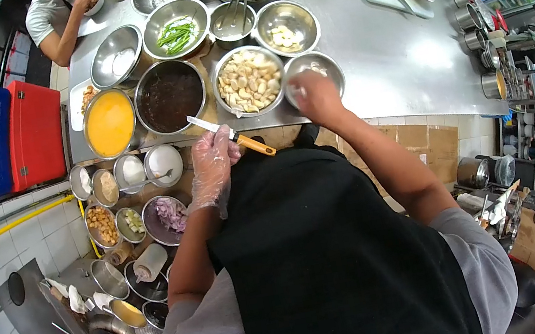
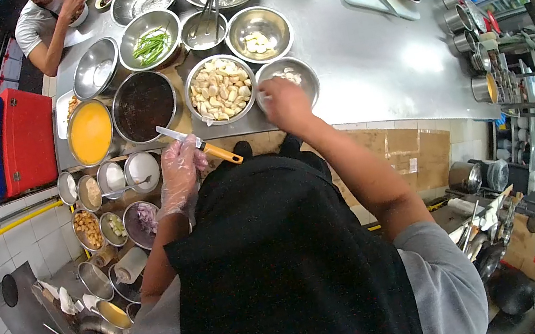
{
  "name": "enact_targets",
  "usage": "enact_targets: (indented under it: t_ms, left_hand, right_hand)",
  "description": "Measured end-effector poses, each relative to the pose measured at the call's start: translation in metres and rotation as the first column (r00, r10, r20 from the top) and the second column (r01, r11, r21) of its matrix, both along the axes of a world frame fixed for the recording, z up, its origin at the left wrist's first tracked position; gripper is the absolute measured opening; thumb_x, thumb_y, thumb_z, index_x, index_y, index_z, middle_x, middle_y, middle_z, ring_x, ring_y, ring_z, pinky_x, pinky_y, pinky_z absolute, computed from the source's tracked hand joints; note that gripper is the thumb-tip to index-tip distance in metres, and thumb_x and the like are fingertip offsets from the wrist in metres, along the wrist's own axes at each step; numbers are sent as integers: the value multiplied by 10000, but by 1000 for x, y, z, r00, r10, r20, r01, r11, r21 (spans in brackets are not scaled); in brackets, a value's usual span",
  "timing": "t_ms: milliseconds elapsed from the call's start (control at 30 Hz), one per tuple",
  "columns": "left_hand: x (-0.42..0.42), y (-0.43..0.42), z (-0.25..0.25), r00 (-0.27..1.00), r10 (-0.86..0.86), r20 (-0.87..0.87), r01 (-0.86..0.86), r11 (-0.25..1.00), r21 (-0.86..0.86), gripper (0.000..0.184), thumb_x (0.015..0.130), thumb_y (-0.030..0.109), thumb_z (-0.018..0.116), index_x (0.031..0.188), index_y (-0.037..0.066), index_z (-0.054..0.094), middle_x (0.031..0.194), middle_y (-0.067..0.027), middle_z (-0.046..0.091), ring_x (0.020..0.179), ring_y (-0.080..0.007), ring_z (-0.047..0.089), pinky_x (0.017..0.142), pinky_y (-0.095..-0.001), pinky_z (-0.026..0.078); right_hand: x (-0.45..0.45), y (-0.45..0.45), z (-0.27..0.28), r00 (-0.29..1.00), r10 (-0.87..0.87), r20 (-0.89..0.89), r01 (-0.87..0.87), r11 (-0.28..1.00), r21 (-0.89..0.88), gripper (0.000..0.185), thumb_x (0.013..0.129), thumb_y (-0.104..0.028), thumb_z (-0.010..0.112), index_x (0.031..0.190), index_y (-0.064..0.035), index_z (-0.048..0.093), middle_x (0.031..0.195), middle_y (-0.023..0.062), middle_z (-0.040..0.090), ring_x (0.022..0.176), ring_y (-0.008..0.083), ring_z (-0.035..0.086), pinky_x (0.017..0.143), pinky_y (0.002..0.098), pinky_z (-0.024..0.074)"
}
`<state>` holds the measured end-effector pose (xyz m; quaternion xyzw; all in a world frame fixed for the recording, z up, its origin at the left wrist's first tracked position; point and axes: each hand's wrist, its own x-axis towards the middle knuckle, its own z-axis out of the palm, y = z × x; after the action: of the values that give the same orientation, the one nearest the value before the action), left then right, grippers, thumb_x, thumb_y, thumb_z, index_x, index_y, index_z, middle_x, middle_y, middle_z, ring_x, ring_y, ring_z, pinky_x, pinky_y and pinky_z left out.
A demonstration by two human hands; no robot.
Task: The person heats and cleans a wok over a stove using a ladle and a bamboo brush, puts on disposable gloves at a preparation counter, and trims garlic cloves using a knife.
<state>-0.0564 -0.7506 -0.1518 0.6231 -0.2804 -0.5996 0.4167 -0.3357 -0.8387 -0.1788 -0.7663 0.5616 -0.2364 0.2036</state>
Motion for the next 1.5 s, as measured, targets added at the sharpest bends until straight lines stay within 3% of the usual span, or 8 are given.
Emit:
enact_targets:
  t_ms: [167, 233, 533, 800, 967, 1067, 1267, 1500]
  left_hand:
    - [3, 6, -6, 1000, -19, 9, 20, 1000, -24, 245, 1071, 247, 615, 960, 30, 632, 706, -22, 633, 599, -86, 566, 576, -251, 464]
    - [5, 8, -7, 1000, -30, 3, 30, 998, -46, 250, 1074, 245, 611, 950, 28, 627, 706, -28, 638, 593, -89, 572, 567, -251, 472]
    - [13, 17, -11, 1000, 11, 17, -11, 999, -31, 252, 1072, 236, 610, 944, 21, 636, 702, -34, 639, 591, -101, 579, 570, -263, 486]
    - [12, 13, -9, 999, 37, 16, -37, 999, -30, 312, 1075, 254, 612, 891, 4, 639, 677, -38, 645, 565, -95, 578, 546, -259, 484]
    - [11, 5, -6, 1000, -5, 18, 5, 1000, -25, 281, 1074, 254, 600, 934, 12, 631, 705, -40, 645, 591, -99, 584, 575, -263, 489]
    - [7, 1, -2, 999, -15, 30, 16, 1000, -5, 286, 1074, 258, 602, 926, 15, 628, 706, -40, 647, 592, -97, 587, 574, -259, 487]
    - [5, -5, -1, 997, -66, 39, 67, 997, -23, 281, 1078, 256, 598, 946, 12, 640, 711, -36, 651, 605, -94, 596, 581, -252, 487]
    - [4, -2, -1, 999, -34, 27, 34, 999, -12, 271, 1081, 249, 594, 989, 3, 664, 712, -30, 652, 598, -88, 591, 576, -251, 488]
  right_hand:
    - [73, -8, 22, 938, 326, 117, -331, 943, 25, 269, 881, -54, 674, 1139, -106, 731, 1083, 139, 658, 988, 376, 687, 853, 466, 567]
    - [83, -20, 13, 821, 559, -117, -553, 829, 79, 291, 886, -55, 641, 1155, -125, 726, 1119, 117, 642, 1028, 345, 674, 829, 453, 568]
    - [86, -36, -9, 712, 661, -236, -676, 736, 24, 96, 883, -116, 622, 944, -75, 684, 1012, 101, 635, 957, 321, 706, 786, 457, 575]
    - [46, -36, 30, 933, 177, 312, -204, 977, 56, 99, 841, -60, 772, 935, -41, 744, 900, 152, 706, 805, 322, 687, 737, 401, 557]
    - [-33, -34, 31, 992, -40, -123, 73, 959, 276, 155, 826, -71, 757, 979, -47, 753, 1017, 191, 741, 905, 364, 717, 795, 436, 571]
    - [-52, -31, 8, 950, 2, -313, 28, 995, 93, 200, 822, -72, 743, 1021, -56, 760, 1057, 207, 740, 955, 380, 715, 836, 461, 569]
    - [28, -73, 34, 998, -27, 51, 18, 985, 169, 310, 853, -235, 793, 1119, -78, 761, 1005, 174, 726, 940, 370, 696, 869, 475, 553]
    - [89, -105, 18, 939, 186, -290, -155, 980, 124, 368, 857, -352, 780, 1152, -131, 772, 1063, 162, 718, 1076, 347, 689, 935, 472, 550]
